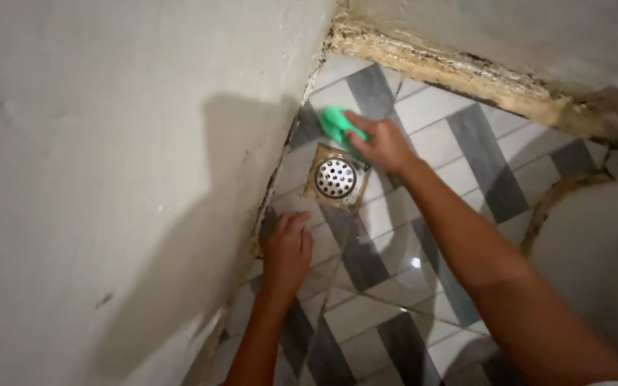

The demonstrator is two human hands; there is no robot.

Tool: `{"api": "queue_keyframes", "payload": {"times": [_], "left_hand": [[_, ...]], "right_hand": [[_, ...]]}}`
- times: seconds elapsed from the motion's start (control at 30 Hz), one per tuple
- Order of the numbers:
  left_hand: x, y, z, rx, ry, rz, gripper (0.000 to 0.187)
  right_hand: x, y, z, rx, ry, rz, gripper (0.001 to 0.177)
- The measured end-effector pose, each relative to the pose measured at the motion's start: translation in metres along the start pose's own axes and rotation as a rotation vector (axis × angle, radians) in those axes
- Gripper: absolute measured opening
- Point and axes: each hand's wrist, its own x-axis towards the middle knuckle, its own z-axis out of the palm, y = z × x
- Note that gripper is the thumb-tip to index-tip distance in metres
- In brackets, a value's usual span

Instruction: The person cleans a squat toilet and the surrounding tiled floor. They use a blue plastic scoop to pour water from a black bucket into the toilet bowl and onto the floor, and a green brush to scrub the floor tiles and the drain cover.

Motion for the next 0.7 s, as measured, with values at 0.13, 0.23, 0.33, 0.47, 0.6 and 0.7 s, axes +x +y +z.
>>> {"api": "queue_keyframes", "payload": {"times": [0.13, 0.23, 0.33, 0.47, 0.6, 0.7], "left_hand": [[-0.011, 0.012, -0.004, 0.054, 0.016, 0.002, 0.026], [-0.023, 0.012, -0.015, 0.109, 0.057, 0.053, 0.026], [-0.036, 0.015, -0.024, 0.074, 0.063, -0.005, 0.022], [-0.047, 0.028, -0.024, 0.101, 0.046, 0.011, 0.024], [-0.058, 0.043, -0.016, 0.063, 0.009, -0.015, 0.024], [-0.062, 0.043, -0.018, 0.050, 0.021, 0.036, 0.023]], "right_hand": [[-0.022, 0.004, 0.007, 0.141, 0.041, -0.219, 0.049], [-0.050, 0.019, 0.005, 0.243, 0.337, -0.157, 0.043], [-0.095, 0.030, 0.004, 0.227, 0.609, 0.135, 0.050], [-0.129, 0.023, 0.031, 0.138, 0.578, 0.411, 0.050], [-0.134, 0.009, 0.089, 0.121, 0.478, 0.116, 0.046], [-0.145, 0.017, 0.095, 0.032, 0.734, -0.077, 0.037]]}}
